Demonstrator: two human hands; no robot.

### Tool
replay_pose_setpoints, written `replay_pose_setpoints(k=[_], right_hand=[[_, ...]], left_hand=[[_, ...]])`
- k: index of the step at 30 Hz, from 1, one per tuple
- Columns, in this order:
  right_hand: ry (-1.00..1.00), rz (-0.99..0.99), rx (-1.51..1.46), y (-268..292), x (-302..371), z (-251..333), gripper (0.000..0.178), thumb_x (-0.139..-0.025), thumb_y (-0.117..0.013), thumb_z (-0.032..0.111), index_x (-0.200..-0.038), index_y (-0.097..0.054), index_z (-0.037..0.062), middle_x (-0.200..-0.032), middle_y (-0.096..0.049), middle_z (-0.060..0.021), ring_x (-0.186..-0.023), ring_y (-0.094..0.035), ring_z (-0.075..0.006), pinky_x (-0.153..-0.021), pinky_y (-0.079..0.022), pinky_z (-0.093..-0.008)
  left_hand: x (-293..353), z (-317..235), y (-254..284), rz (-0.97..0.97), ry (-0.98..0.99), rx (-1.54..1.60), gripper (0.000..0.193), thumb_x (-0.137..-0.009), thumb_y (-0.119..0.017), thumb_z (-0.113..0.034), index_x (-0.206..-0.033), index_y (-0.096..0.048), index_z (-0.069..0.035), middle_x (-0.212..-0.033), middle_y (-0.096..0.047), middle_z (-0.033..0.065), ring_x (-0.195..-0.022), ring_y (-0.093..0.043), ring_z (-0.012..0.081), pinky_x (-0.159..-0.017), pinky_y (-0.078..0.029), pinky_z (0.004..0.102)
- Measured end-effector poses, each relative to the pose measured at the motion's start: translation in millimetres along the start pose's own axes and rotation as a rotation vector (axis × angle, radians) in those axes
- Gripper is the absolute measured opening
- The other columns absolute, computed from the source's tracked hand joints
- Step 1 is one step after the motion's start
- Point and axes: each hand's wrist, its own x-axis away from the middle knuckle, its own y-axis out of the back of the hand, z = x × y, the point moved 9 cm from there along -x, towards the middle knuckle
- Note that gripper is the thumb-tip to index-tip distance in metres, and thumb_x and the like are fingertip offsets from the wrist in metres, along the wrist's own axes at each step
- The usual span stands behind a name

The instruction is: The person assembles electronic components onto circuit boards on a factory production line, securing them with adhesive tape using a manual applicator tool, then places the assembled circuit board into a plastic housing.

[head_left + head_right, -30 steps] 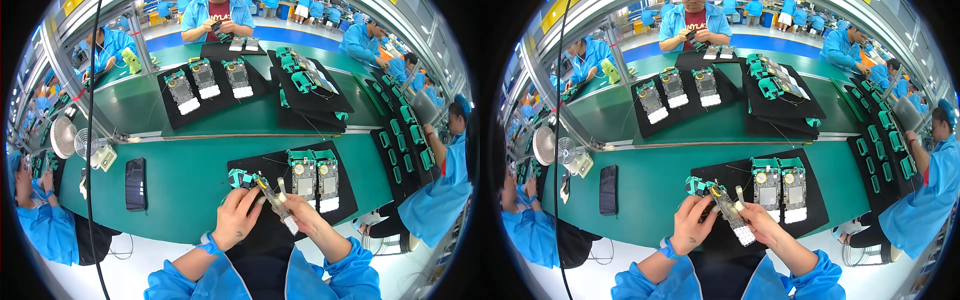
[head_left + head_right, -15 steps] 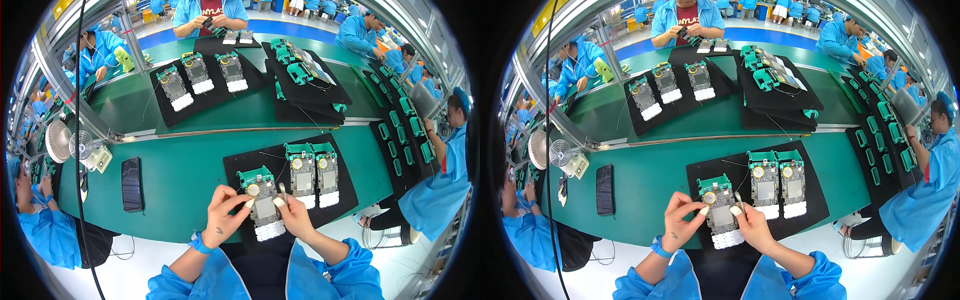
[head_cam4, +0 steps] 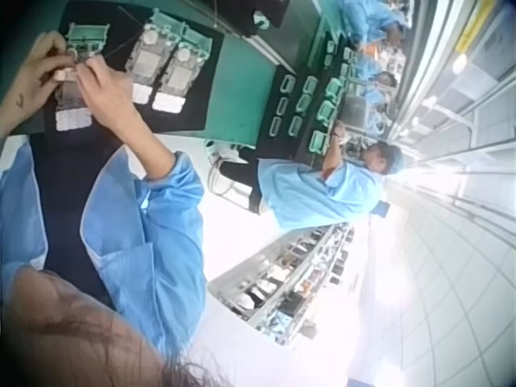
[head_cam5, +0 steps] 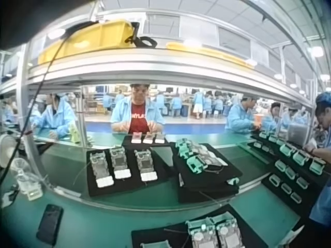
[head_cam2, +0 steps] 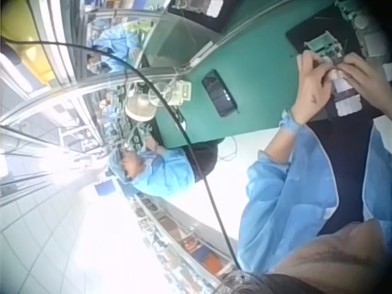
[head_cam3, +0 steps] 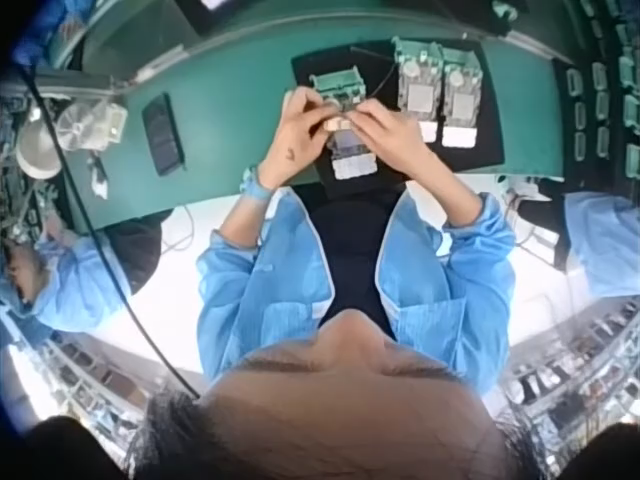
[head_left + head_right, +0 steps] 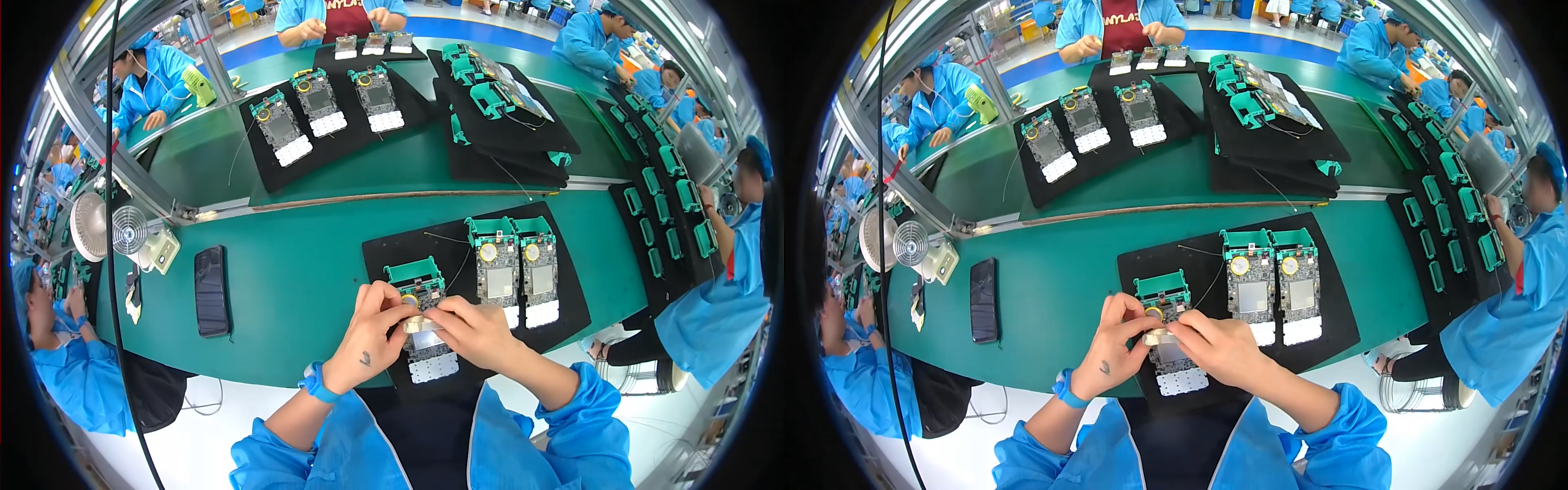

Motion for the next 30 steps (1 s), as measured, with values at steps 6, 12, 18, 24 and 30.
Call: replay_pose_setpoints(k=[6,12,18,24,30], right_hand=[[-0.136,0.037,-0.151,-8.6,1.5,-13.3,0.031,-0.067,-0.073,0.003,-0.097,-0.064,0.0056,-0.088,-0.057,-0.0031,-0.060,-0.061,-0.0158,-0.046,-0.048,-0.0270],[-0.316,0.053,-0.308,-12.1,7.8,-22.0,0.029,-0.075,-0.066,-0.002,-0.104,-0.061,0.0013,-0.092,-0.054,-0.0088,-0.068,-0.060,-0.0213,-0.055,-0.049,-0.0290],[-0.617,0.028,-0.366,7.1,23.7,-44.6,0.027,-0.090,-0.056,0.004,-0.117,-0.056,0.0000,-0.096,-0.052,-0.0107,-0.068,-0.056,-0.0217,-0.060,-0.046,-0.0308],[-0.648,-0.029,-0.338,12.7,37.9,-44.7,0.032,-0.089,-0.056,0.004,-0.121,-0.054,0.0046,-0.100,-0.050,-0.0104,-0.067,-0.056,-0.0209,-0.057,-0.047,-0.0308],[-0.606,0.003,-0.307,17.5,40.4,-35.8,0.042,-0.086,-0.055,-0.001,-0.127,-0.052,0.0097,-0.104,-0.045,-0.0114,-0.065,-0.056,-0.0217,-0.057,-0.048,-0.0332]], left_hand=[[1.1,-0.5,7.3,-0.054,-0.052,-0.031,0.024,-0.066,-0.072,0.004,-0.089,-0.069,-0.005,-0.093,-0.047,0.0067,-0.087,-0.048,0.0215,-0.070,-0.046,0.0298],[-4.2,0.3,2.6,-0.007,-0.078,-0.066,0.021,-0.065,-0.073,0.000,-0.084,-0.067,-0.004,-0.096,-0.045,0.0078,-0.090,-0.045,0.0236,-0.070,-0.046,0.0290],[-12.0,-5.1,1.8,0.080,-0.021,-0.110,0.017,-0.065,-0.073,-0.002,-0.079,-0.064,-0.004,-0.096,-0.043,0.0077,-0.089,-0.044,0.0240,-0.075,-0.044,0.0314],[-14.0,-4.8,-1.0,0.150,0.045,-0.090,0.015,-0.068,-0.071,-0.003,-0.080,-0.063,-0.003,-0.100,-0.045,0.0105,-0.095,-0.043,0.0280,-0.079,-0.043,0.0349],[-11.0,-5.5,1.1,0.105,0.046,-0.069,0.015,-0.067,-0.071,0.000,-0.080,-0.062,-0.001,-0.098,-0.045,0.0099,-0.092,-0.045,0.0263,-0.080,-0.043,0.0339]])
